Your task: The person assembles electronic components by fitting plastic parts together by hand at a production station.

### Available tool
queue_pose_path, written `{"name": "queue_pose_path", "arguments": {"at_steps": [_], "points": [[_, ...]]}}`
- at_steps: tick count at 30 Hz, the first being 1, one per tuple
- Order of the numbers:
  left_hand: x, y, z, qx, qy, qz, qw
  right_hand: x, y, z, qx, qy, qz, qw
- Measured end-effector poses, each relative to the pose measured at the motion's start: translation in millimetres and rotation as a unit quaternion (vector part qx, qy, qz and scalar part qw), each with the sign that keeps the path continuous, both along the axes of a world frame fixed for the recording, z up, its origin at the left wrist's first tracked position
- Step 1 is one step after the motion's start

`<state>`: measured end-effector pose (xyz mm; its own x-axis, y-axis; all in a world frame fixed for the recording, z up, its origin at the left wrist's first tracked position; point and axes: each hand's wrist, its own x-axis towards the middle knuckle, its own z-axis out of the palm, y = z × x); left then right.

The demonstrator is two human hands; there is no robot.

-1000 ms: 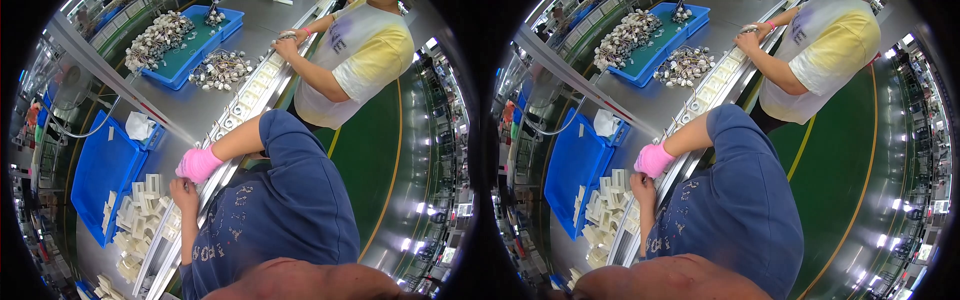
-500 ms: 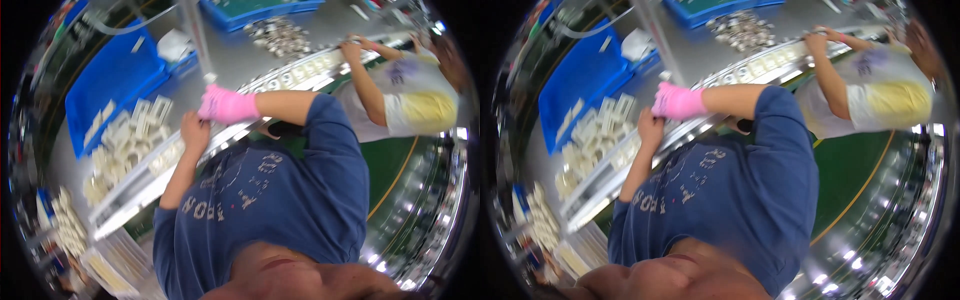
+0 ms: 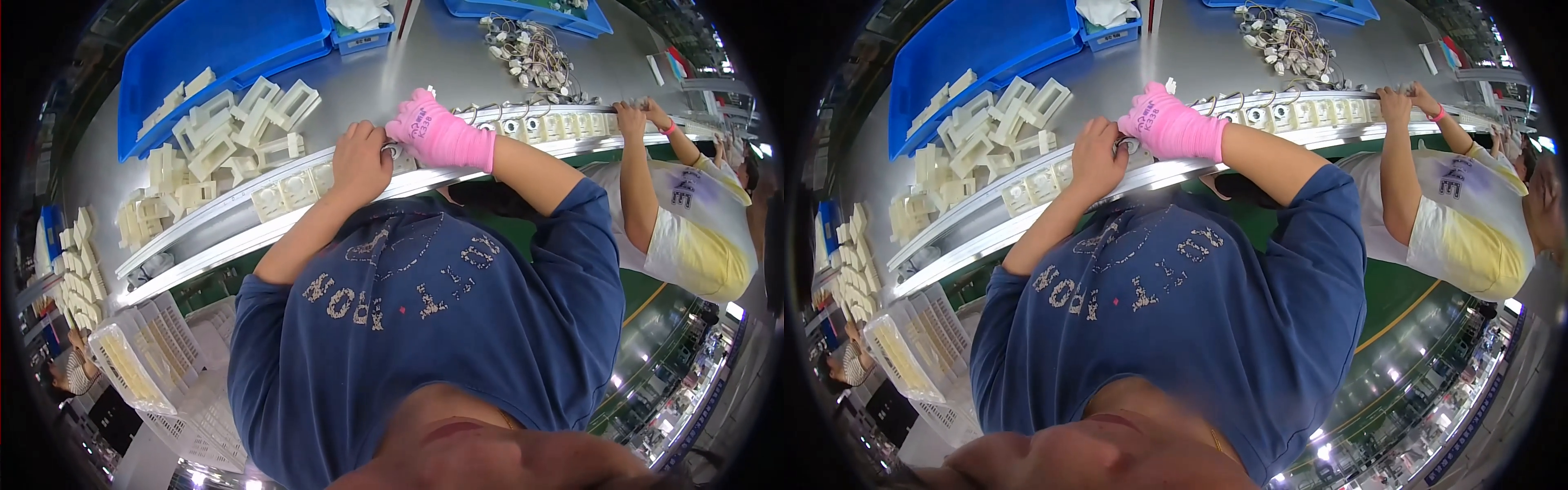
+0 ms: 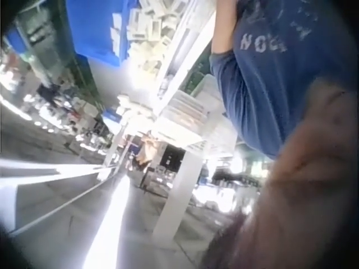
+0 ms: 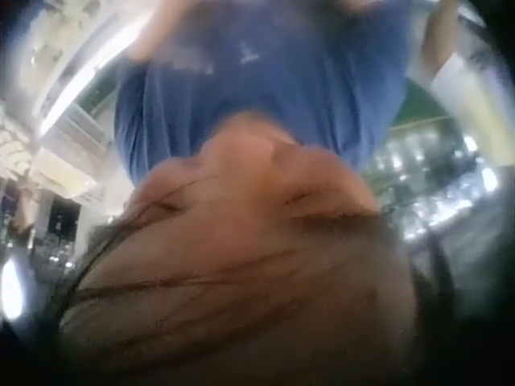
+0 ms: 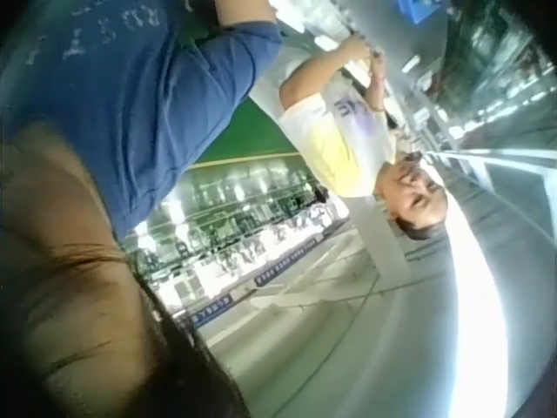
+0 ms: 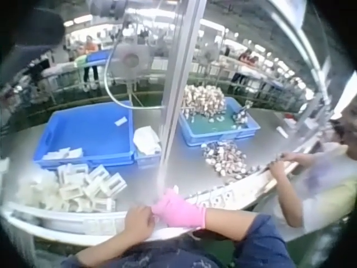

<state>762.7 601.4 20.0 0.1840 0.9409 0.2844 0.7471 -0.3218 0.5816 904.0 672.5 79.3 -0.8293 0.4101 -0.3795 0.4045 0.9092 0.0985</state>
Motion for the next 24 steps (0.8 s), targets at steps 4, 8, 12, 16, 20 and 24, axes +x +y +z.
{"name": "queue_pose_path", "arguments": {"at_steps": [4, 8, 12, 16, 20, 24], "points": [[0.3, 6.0, 0.4, 0.010, 0.007, -0.006, 1.000, -5.9, 5.8, 5.1, 0.005, -0.004, -0.017, 1.000], [-3.4, 9.0, -1.9, 0.011, 0.008, -0.008, 1.000, 9.1, 34.0, -8.1, -0.118, 0.108, -0.100, 0.982], [-0.1, 8.3, -0.1, 0.023, 0.006, -0.013, 1.000, 65.7, 103.9, -35.4, 0.034, 0.238, -0.289, 0.927], [1.1, 4.4, -1.9, 0.025, 0.019, -0.023, 0.999, 166.4, 150.1, -56.7, 0.210, 0.242, -0.461, 0.827], [-2.0, 3.5, -8.4, 0.019, 0.032, -0.017, 0.999, 227.2, 172.7, -76.6, 0.060, 0.044, -0.633, 0.771], [-1.8, -2.2, -1.7, 0.018, 0.010, -0.012, 1.000, 245.7, 176.0, -86.6, 0.090, 0.076, -0.613, 0.781]]}}
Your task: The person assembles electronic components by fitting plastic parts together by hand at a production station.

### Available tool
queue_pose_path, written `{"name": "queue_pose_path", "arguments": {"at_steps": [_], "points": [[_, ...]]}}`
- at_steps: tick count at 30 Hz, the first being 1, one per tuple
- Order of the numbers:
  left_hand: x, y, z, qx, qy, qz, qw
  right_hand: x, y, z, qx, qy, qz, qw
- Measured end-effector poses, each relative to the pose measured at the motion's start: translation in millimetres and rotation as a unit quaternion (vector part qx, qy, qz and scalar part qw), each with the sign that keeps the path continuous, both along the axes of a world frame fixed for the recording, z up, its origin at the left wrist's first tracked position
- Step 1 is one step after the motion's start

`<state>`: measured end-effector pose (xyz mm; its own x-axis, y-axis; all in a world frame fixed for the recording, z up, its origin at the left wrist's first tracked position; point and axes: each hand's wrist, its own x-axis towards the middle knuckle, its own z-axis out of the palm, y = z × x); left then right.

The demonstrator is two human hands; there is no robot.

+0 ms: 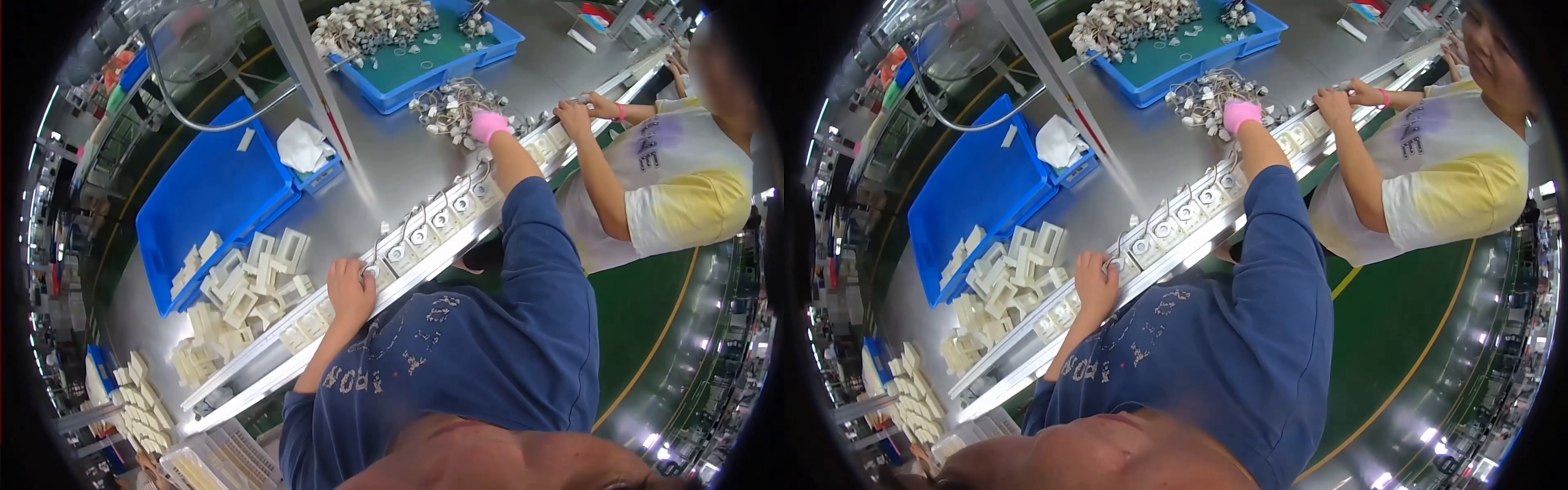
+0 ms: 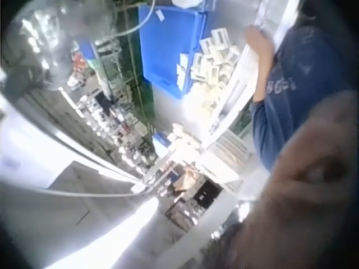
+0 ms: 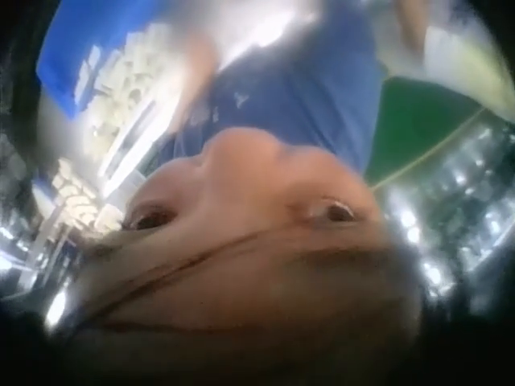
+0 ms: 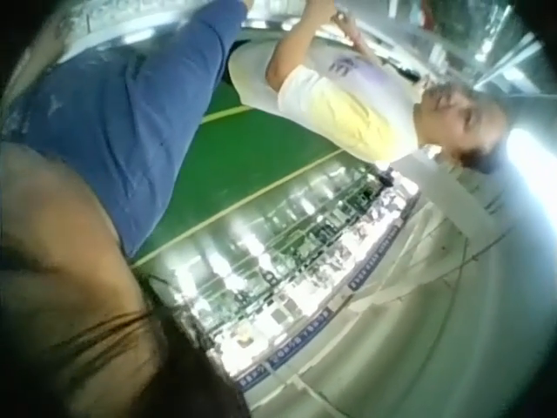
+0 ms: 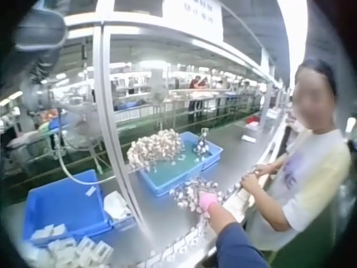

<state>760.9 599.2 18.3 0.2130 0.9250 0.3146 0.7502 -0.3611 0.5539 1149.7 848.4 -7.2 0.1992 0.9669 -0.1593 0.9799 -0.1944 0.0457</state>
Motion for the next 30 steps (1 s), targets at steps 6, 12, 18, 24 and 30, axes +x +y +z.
{"name": "queue_pose_path", "arguments": {"at_steps": [6, 12, 18, 24, 30], "points": [[2.2, 7.2, 0.9, -0.013, -0.007, -0.004, 1.000, -4.2, 16.4, 63.6, 0.192, 0.084, -0.110, 0.971], [-0.1, 6.1, 1.9, -0.013, -0.004, -0.005, 1.000, -7.5, 33.6, 45.2, 0.263, 0.126, -0.005, 0.957], [-8.6, 10.0, 1.3, -0.044, -0.031, -0.035, 0.998, 2.8, 31.1, 51.8, 0.544, 0.302, -0.022, 0.783], [-27.3, 20.7, 19.4, -0.176, -0.150, -0.029, 0.972, -45.7, -6.3, 114.9, 0.545, 0.441, 0.037, 0.712], [-16.5, 52.6, 76.9, 0.050, -0.059, -0.017, 0.997, -166.8, -88.5, 137.1, 0.243, 0.510, 0.370, 0.738]]}}
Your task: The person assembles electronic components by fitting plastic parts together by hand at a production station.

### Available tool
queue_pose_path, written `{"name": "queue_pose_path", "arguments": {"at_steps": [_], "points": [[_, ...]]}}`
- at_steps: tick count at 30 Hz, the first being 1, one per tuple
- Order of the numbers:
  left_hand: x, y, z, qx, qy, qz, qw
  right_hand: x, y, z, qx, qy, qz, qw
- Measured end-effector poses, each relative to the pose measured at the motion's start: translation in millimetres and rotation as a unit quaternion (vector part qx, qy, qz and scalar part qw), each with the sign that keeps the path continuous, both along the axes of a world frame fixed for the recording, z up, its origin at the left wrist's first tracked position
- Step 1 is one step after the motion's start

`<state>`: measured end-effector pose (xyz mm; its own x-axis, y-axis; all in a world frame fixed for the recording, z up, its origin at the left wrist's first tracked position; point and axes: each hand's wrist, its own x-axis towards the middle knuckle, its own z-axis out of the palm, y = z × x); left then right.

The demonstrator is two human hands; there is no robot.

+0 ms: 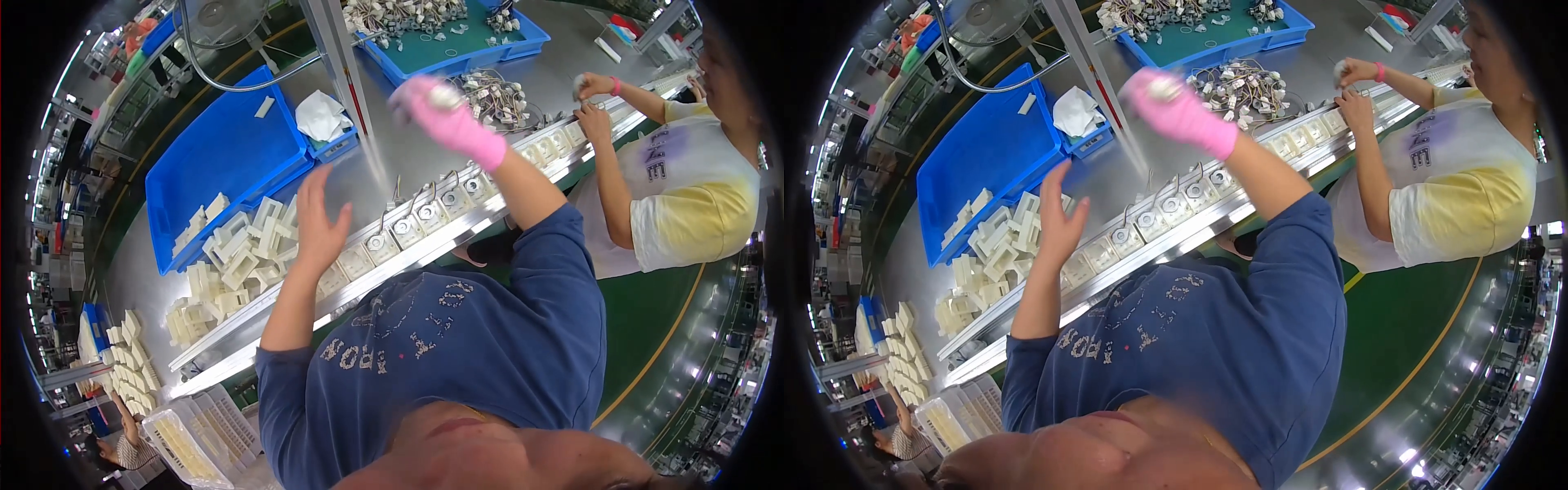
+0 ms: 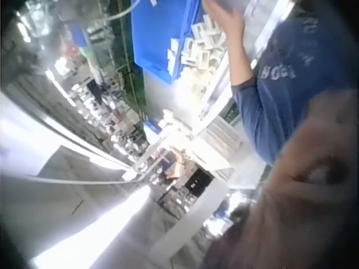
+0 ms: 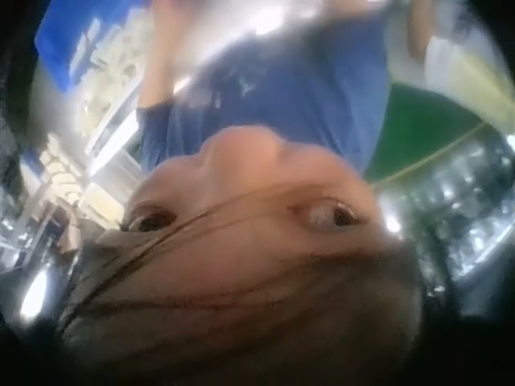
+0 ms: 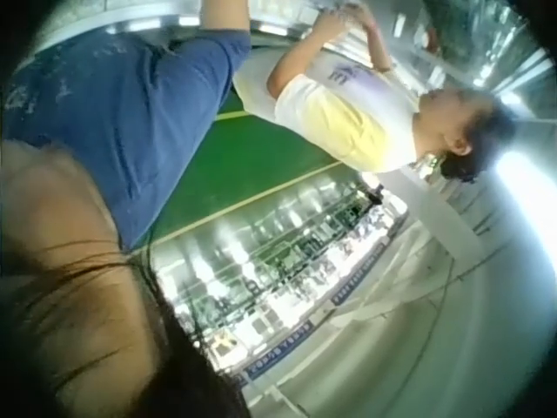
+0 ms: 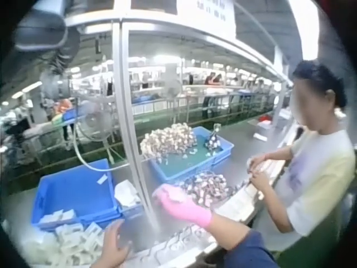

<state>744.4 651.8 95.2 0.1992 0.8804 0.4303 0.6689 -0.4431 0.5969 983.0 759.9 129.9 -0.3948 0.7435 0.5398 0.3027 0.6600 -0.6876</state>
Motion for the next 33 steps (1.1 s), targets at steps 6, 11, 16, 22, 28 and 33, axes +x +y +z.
{"name": "queue_pose_path", "arguments": {"at_steps": [6, 11, 16, 22, 28, 33], "points": [[-5.3, 23.7, 13.3, -0.106, -0.002, -0.049, 0.993, -78.2, -64.9, 17.4, -0.296, 0.190, 0.248, 0.902], [-54.0, 16.9, -26.1, -0.433, -0.209, -0.147, 0.865, -79.2, -44.8, 8.3, -0.282, 0.237, 0.150, 0.918], [-50.6, -0.4, -41.3, -0.492, -0.439, -0.099, 0.746, -74.0, -46.2, -44.7, -0.369, 0.028, 0.067, 0.926], [-17.3, -5.4, -46.9, -0.465, -0.648, -0.053, 0.601, -113.1, -116.3, -54.8, -0.042, -0.227, -0.025, 0.973], [-20.5, -13.7, -52.3, -0.450, -0.702, -0.099, 0.543, -115.5, -108.3, -67.1, -0.019, -0.178, 0.000, 0.984], [-43.9, -20.0, -67.6, -0.403, -0.306, 0.046, 0.861, -108.5, -104.5, -61.6, -0.052, -0.190, 0.042, 0.979]]}}
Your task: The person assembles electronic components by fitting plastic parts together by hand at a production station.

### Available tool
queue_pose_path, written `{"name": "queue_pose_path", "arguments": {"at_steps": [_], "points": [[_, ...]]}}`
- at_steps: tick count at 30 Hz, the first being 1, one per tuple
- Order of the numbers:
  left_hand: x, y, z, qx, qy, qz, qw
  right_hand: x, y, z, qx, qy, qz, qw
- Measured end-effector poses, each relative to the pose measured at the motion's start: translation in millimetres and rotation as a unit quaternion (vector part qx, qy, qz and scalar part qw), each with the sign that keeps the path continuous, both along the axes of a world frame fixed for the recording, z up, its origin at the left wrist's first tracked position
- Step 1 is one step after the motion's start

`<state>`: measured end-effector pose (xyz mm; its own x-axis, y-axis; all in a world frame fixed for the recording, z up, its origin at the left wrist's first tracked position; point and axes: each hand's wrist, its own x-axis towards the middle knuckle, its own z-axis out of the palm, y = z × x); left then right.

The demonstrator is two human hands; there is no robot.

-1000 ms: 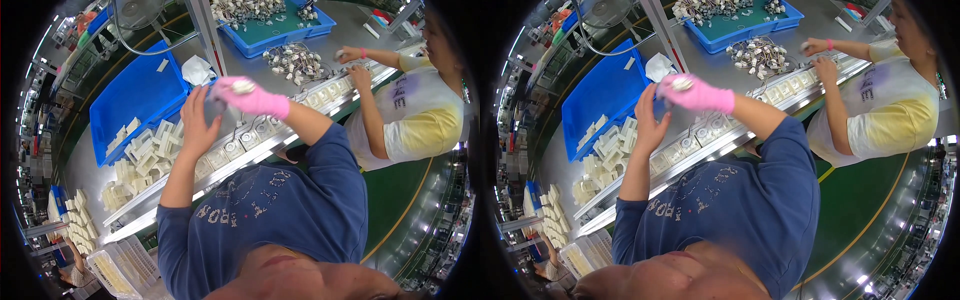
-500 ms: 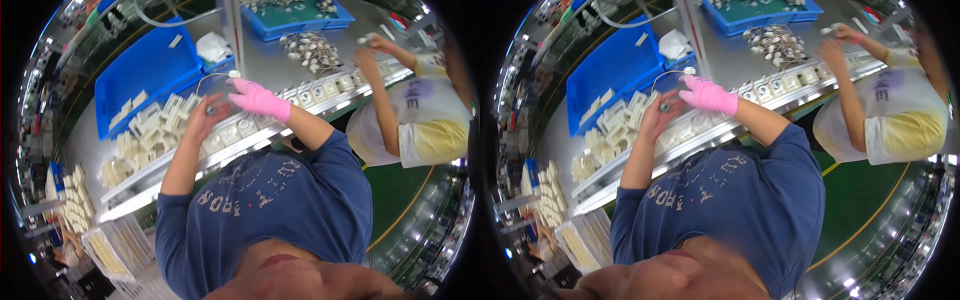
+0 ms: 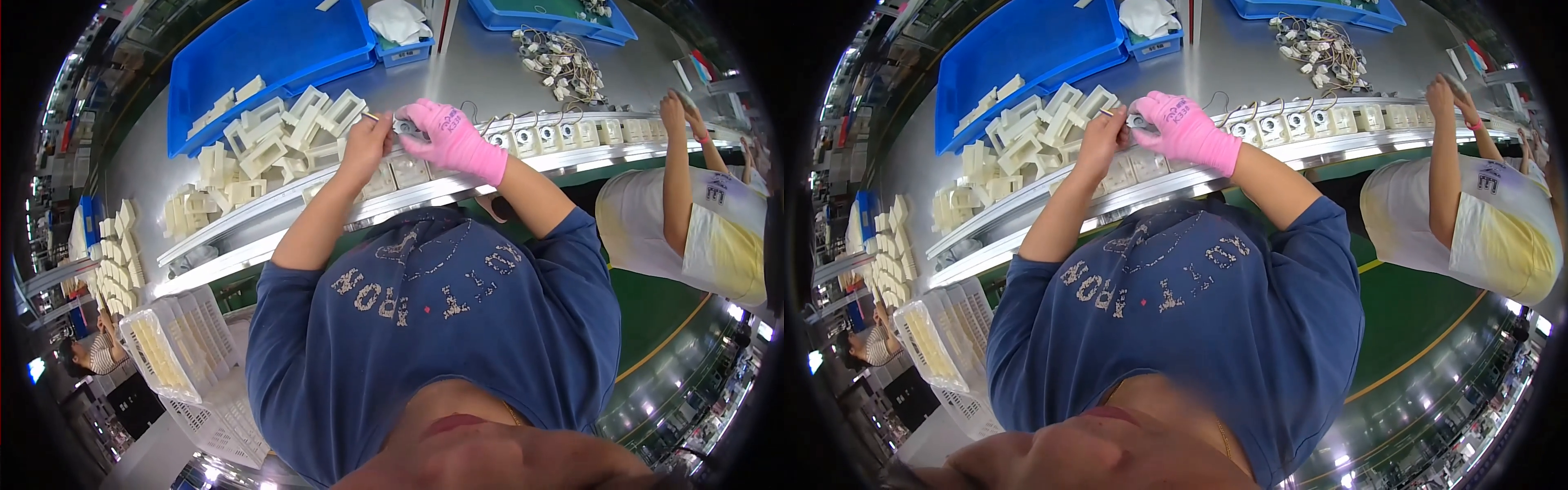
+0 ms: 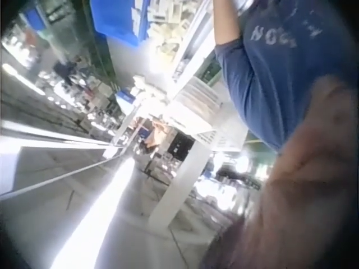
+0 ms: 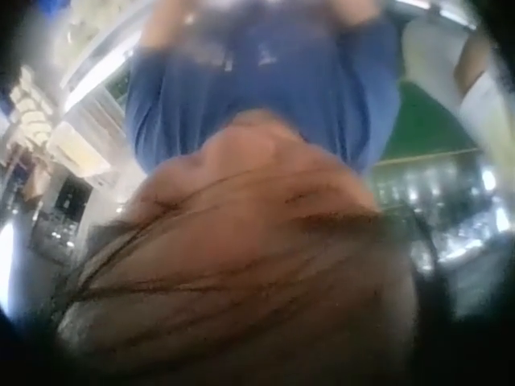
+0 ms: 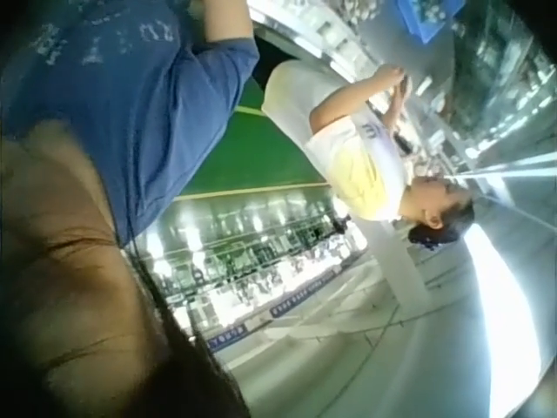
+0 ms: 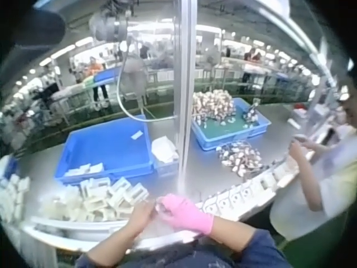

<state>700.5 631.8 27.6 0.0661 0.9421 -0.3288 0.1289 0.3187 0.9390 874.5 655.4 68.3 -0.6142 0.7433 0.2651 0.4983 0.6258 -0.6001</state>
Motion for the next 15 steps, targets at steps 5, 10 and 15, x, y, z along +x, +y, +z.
{"name": "queue_pose_path", "arguments": {"at_steps": [5, 10, 15], "points": [[-3.4, -20.3, 16.5, 0.258, 0.287, -0.093, 0.918, 4.5, 3.1, 3.5, 0.026, -0.143, 0.112, 0.983], [-6.4, -31.2, 7.9, 0.341, 0.350, -0.175, 0.855, 0.0, -1.2, -12.2, 0.099, -0.247, 0.185, 0.946], [-0.4, -41.0, -0.6, 0.364, 0.353, -0.123, 0.853, -0.9, -3.3, -6.4, 0.109, -0.282, 0.208, 0.930]]}}
